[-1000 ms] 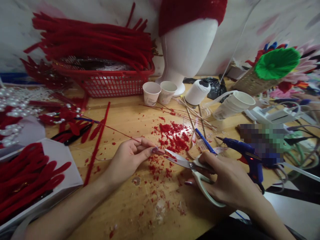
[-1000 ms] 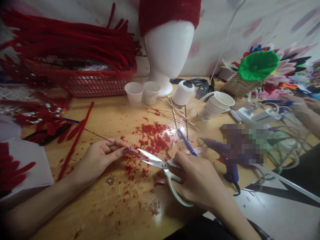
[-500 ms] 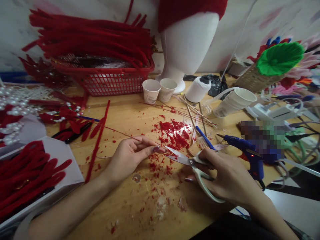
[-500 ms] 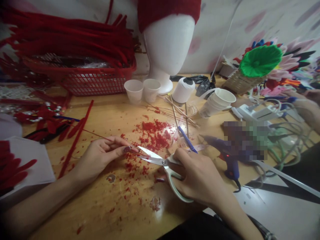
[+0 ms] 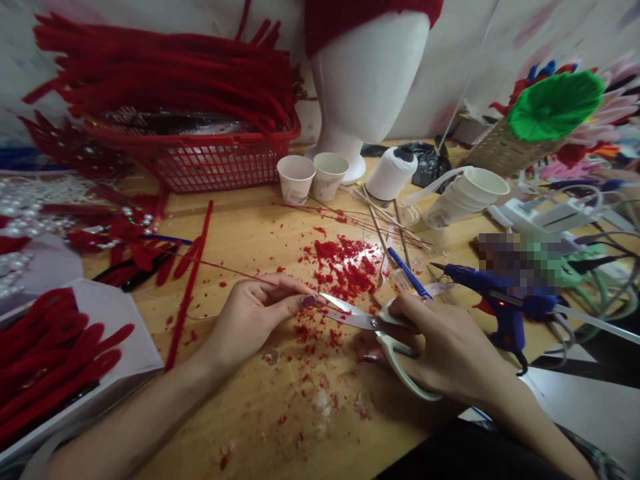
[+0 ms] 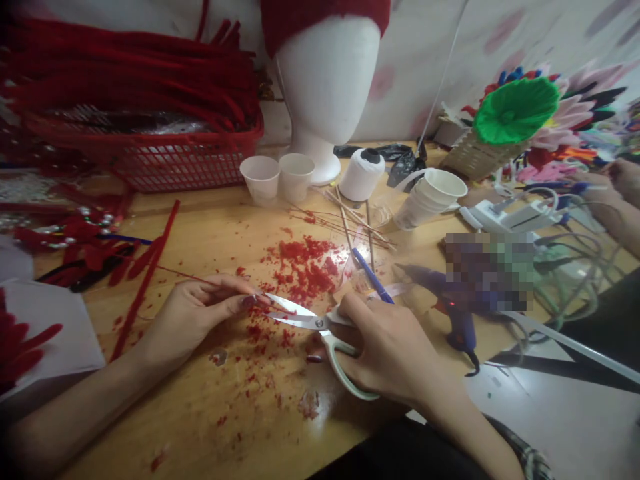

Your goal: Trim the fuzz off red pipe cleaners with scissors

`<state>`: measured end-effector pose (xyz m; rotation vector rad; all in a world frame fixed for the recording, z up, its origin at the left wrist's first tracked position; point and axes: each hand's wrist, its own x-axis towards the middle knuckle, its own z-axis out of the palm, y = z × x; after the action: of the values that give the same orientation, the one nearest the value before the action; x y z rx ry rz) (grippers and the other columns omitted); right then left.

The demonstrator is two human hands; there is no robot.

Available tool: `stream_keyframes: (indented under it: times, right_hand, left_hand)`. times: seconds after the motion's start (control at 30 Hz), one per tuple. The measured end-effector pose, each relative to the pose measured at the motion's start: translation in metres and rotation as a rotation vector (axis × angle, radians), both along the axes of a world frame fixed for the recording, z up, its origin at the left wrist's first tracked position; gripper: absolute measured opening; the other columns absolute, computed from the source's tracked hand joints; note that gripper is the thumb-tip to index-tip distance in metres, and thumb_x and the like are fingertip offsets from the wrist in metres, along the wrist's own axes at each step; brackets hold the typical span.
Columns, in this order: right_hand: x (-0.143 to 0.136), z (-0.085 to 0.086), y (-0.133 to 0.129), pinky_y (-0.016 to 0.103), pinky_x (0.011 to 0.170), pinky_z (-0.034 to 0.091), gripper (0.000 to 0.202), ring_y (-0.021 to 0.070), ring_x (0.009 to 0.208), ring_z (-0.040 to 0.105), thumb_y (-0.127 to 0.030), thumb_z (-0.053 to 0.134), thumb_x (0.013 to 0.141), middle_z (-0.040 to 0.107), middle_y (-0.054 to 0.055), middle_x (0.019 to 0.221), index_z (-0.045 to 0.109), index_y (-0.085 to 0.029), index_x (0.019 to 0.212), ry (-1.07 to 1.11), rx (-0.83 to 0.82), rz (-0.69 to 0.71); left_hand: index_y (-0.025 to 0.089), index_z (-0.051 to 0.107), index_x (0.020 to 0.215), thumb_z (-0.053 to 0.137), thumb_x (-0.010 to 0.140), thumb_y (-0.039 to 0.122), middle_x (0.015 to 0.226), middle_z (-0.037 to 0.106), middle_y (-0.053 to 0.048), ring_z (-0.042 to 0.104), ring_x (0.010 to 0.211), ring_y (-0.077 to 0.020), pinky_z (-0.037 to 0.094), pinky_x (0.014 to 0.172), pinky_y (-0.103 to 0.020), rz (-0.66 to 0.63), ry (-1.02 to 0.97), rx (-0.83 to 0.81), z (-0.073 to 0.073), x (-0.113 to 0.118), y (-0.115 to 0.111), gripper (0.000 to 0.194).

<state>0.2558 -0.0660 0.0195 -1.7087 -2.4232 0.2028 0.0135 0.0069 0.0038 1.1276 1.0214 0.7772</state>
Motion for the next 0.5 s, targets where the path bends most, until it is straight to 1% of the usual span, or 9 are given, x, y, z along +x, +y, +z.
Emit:
stream_keyframes:
  times: [0.1,0.27,0.4,0.5]
  right_hand:
    - [-0.0001,-0.0005,0.0002,0.023,0.052,0.033,0.019,0.0137,0.056,0.055,-0.032,0.059,0.074,0.059,-0.001,0.066,0.046,-0.021,0.084,-0.006,0.01,0.001]
    - [-0.0013,0.0004,0.0,0.024,0.051,0.034,0.019,0.0144,0.056,0.055,-0.035,0.058,0.077,0.06,0.001,0.066,0.046,-0.021,0.083,-0.011,0.011,-0.006]
    - [-0.0019,0.0008,0.0004,0.024,0.05,0.033,0.02,0.0141,0.055,0.055,-0.037,0.057,0.078,0.06,0.001,0.065,0.046,-0.021,0.083,0.011,0.01,0.0]
    - [-0.0017,0.0006,0.0006,0.023,0.05,0.033,0.019,0.0136,0.055,0.055,-0.035,0.056,0.079,0.06,0.0,0.065,0.045,-0.021,0.084,0.032,-0.004,0.012]
  left_hand:
    - [0.02,0.073,0.067,0.074,0.066,0.022,0.07,0.074,-0.001,0.067,0.071,-0.0156,0.053,0.073,-0.028,0.014,-0.009,0.004,-0.0008,-0.0001,-0.0004,0.003]
    - [0.022,0.072,0.066,0.074,0.066,0.021,0.074,0.073,0.0,0.065,0.072,-0.0149,0.051,0.073,-0.027,0.049,0.02,0.086,-0.0042,-0.0009,0.0004,0.001]
    - [0.023,0.072,0.063,0.072,0.066,0.019,0.072,0.072,0.0,0.064,0.073,-0.015,0.05,0.074,-0.027,0.044,0.019,0.113,-0.0031,-0.0012,0.0011,0.004]
    - [0.025,0.072,0.063,0.072,0.066,0.019,0.072,0.071,0.001,0.063,0.073,-0.0149,0.05,0.074,-0.027,0.045,0.022,0.119,-0.0019,-0.0014,0.0011,0.006]
